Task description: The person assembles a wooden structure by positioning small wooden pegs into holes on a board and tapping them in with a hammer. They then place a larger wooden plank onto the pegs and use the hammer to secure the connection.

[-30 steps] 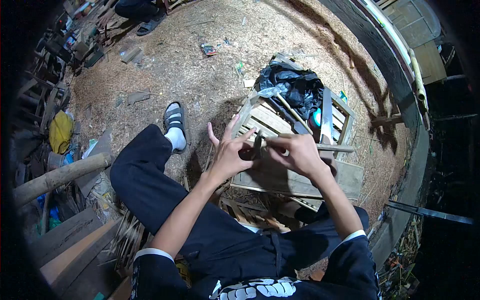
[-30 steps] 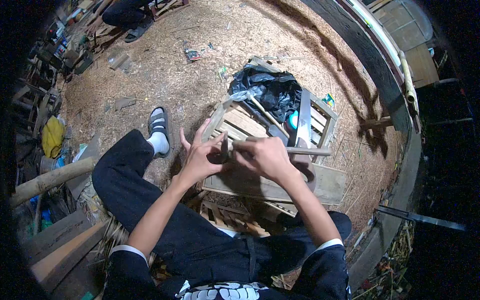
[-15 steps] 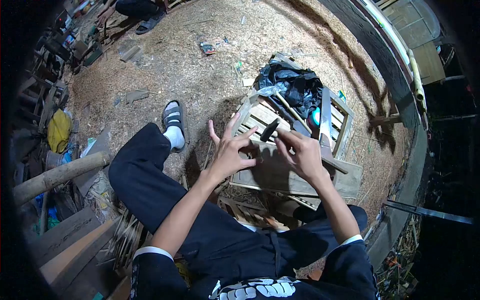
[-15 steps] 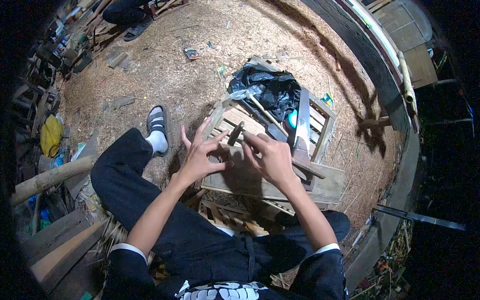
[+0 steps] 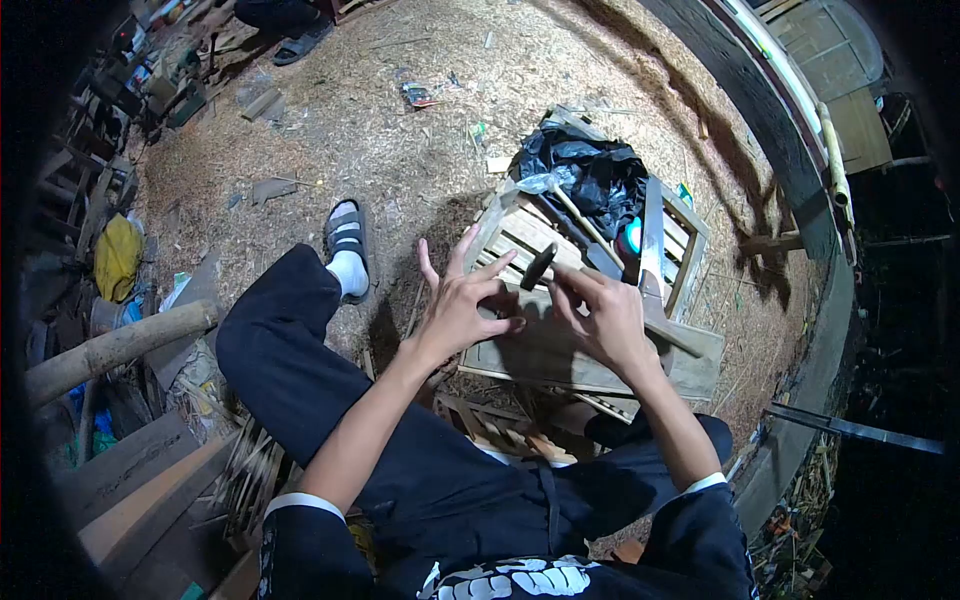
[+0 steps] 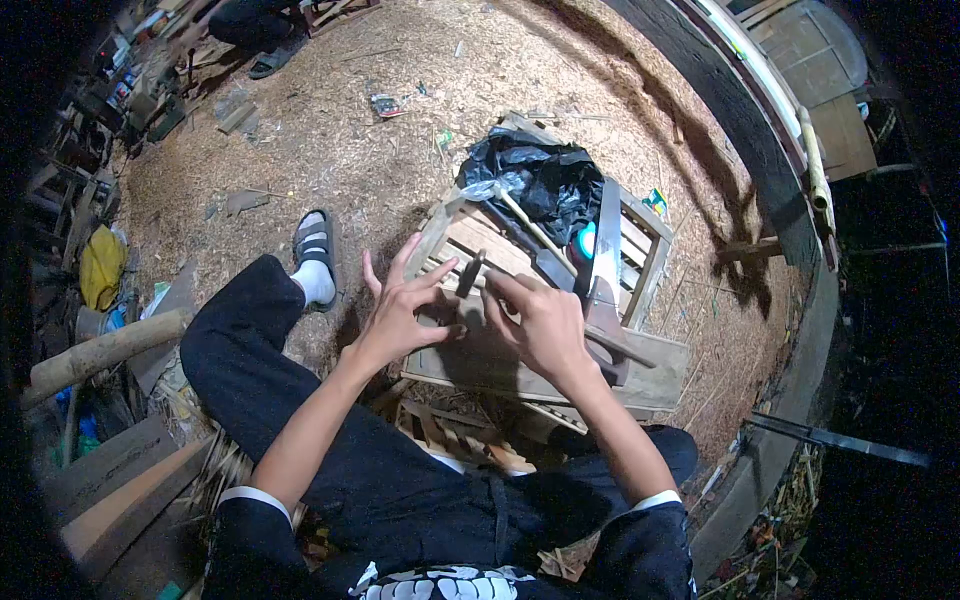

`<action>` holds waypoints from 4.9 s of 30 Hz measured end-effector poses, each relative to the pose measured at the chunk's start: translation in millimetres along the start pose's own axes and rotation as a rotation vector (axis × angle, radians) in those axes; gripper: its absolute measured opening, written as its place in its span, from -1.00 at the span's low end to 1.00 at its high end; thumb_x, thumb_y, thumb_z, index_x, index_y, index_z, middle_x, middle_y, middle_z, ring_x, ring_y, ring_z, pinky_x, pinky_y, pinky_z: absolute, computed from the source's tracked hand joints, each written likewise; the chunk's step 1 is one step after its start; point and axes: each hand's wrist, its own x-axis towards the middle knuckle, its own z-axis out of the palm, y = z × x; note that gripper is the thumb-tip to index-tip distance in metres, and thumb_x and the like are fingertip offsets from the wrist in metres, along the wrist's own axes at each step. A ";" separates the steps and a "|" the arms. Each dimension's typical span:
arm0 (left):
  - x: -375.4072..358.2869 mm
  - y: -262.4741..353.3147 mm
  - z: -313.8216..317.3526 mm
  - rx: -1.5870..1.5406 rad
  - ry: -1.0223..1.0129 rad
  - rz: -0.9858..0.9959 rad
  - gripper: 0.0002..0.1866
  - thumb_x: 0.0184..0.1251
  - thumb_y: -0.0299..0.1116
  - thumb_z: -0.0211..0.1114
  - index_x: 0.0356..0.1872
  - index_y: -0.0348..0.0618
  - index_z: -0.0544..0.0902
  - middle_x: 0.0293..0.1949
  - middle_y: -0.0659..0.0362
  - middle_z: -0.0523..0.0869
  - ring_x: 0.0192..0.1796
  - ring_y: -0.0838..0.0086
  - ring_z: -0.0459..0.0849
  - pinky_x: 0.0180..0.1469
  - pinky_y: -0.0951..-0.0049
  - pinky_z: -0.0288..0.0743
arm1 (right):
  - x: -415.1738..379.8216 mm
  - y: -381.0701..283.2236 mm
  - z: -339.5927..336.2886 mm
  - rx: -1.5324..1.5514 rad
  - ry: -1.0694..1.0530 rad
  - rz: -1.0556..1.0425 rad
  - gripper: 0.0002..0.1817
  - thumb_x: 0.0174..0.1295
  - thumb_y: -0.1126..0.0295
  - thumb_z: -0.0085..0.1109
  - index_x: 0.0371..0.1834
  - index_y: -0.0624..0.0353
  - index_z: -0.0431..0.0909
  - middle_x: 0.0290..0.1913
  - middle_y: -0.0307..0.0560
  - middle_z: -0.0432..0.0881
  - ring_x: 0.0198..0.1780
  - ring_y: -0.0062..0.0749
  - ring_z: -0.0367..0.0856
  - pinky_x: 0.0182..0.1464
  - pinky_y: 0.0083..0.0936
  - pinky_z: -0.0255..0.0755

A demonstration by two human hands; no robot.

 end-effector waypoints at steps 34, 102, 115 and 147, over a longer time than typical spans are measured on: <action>-1.6 2.7 0.9 -0.060 0.045 0.025 -0.68 -0.10 -0.02 0.71 -0.29 0.20 0.91 0.50 0.48 0.64 0.79 0.11 0.00 0.58 -0.54 -0.79 | -22.9 -2.2 14.7 -0.060 0.108 -0.071 -0.70 0.36 0.30 0.41 0.15 -0.01 0.75 -0.37 -0.09 0.70 -0.48 -0.13 0.72 -0.45 -0.24 0.56; -13.9 14.6 24.4 -0.061 0.212 0.212 -0.55 0.14 -0.25 0.61 0.03 -0.25 0.79 0.22 0.10 0.79 0.37 0.22 0.66 0.63 -0.21 0.18 | -91.5 -6.7 64.1 0.188 0.334 0.339 -0.49 0.53 0.46 0.18 0.53 0.17 0.47 -0.03 0.26 0.69 -0.10 0.27 0.74 -0.10 -0.02 0.60; -6.2 26.6 -2.4 0.103 0.073 0.242 -0.41 0.04 -0.08 0.69 0.08 -0.22 0.84 0.18 0.15 0.85 0.27 0.30 0.74 0.71 -0.28 -0.01 | -92.6 -1.9 70.1 0.159 0.356 0.365 -0.50 0.56 0.43 0.12 0.54 0.20 0.43 -0.09 0.27 0.68 -0.19 0.29 0.72 -0.18 0.04 0.60; 4.0 3.0 -3.9 0.002 0.276 -0.006 -0.78 0.51 -0.38 0.36 0.05 -0.16 0.82 0.10 0.10 0.83 0.29 0.21 0.68 0.62 -0.05 0.18 | -92.4 -1.2 73.7 0.190 0.366 0.384 -0.49 0.55 0.39 0.12 0.54 0.16 0.43 -0.14 0.20 0.68 -0.24 0.24 0.73 -0.21 0.03 0.62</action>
